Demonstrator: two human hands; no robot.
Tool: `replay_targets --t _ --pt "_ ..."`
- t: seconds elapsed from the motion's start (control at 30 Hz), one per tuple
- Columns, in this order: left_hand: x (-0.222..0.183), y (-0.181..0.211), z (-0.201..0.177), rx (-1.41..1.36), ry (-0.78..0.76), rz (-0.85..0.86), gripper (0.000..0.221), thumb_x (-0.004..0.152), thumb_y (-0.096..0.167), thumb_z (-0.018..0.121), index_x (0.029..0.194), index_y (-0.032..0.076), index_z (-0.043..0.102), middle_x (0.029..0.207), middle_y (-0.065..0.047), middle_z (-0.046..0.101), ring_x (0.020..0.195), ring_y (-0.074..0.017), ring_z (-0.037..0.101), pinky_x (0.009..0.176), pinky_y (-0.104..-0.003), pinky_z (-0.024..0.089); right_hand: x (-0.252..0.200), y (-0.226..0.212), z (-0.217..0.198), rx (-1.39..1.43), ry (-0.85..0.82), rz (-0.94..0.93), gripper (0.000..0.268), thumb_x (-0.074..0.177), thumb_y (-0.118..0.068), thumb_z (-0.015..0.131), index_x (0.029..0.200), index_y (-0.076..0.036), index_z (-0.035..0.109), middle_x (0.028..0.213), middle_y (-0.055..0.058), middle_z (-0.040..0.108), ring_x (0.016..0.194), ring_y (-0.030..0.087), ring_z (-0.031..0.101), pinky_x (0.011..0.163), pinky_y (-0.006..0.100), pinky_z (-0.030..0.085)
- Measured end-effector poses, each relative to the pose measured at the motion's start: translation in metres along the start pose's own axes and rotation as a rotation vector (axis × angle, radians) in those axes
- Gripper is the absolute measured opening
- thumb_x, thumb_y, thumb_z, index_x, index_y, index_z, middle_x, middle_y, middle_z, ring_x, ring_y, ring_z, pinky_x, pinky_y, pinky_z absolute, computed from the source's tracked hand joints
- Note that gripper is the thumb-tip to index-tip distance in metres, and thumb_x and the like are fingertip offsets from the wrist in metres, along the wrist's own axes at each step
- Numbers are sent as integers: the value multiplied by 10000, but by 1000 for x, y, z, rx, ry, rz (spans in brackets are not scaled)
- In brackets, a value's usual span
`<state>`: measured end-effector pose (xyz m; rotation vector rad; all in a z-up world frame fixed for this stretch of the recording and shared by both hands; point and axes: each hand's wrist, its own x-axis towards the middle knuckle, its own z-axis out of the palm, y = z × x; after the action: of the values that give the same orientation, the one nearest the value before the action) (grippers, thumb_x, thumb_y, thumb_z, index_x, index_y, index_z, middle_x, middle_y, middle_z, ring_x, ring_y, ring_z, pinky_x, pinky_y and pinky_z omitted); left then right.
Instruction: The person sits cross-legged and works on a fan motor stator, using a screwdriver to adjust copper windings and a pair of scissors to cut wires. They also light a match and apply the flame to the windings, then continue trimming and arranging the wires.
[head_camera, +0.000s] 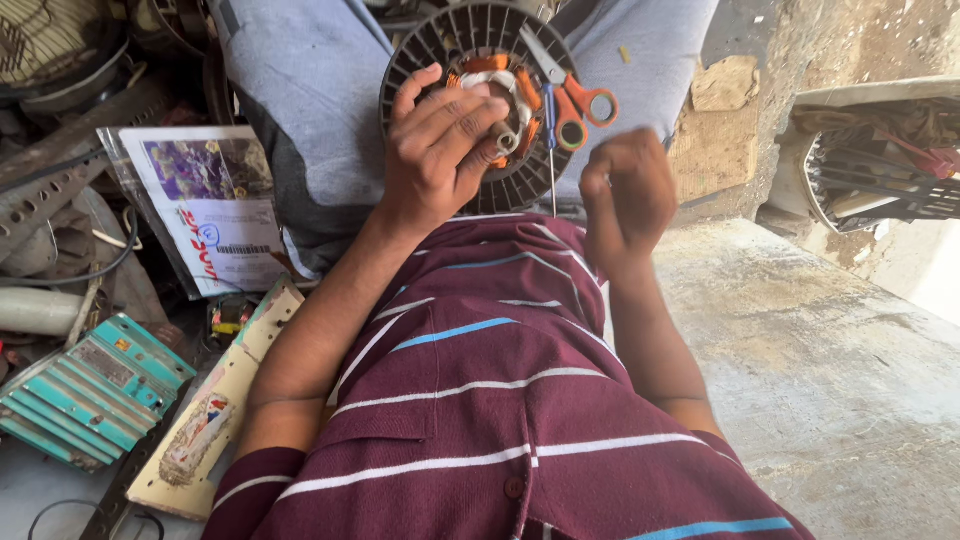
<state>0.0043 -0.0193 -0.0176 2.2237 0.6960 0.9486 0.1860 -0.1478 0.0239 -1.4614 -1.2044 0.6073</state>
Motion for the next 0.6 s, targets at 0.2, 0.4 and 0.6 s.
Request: replay_targets --t 0.2,0.4,0.6 --pt "10 0 -14 -34 -97 71 184 1046 147 699 1187 30 712 1040 -90 764 1028 -249 751 1198 -504 393 39 -2 -3 -228 -237 -24 240 902 72 772 1112 -11 690 1116 127 658 982 243 670 820 346 554" --pt "12 -4 -23 -97 -158 14 192 986 100 752 1166 41 719 1048 -75 760 1037 -236 741 1195 -504 424 46 -4 21 -292 -258 -57 297 934 74 742 1212 -25 701 1130 120 650 995 279 697 844 379 566" --pt "-13 -6 -26 -110 -12 -100 245 1025 253 718 1095 20 691 1322 -130 655 1311 -331 614 1204 -502 437 63 2 20 -404 -388 -151 278 881 44 774 1136 -55 721 1015 118 614 845 280 656 725 408 508"
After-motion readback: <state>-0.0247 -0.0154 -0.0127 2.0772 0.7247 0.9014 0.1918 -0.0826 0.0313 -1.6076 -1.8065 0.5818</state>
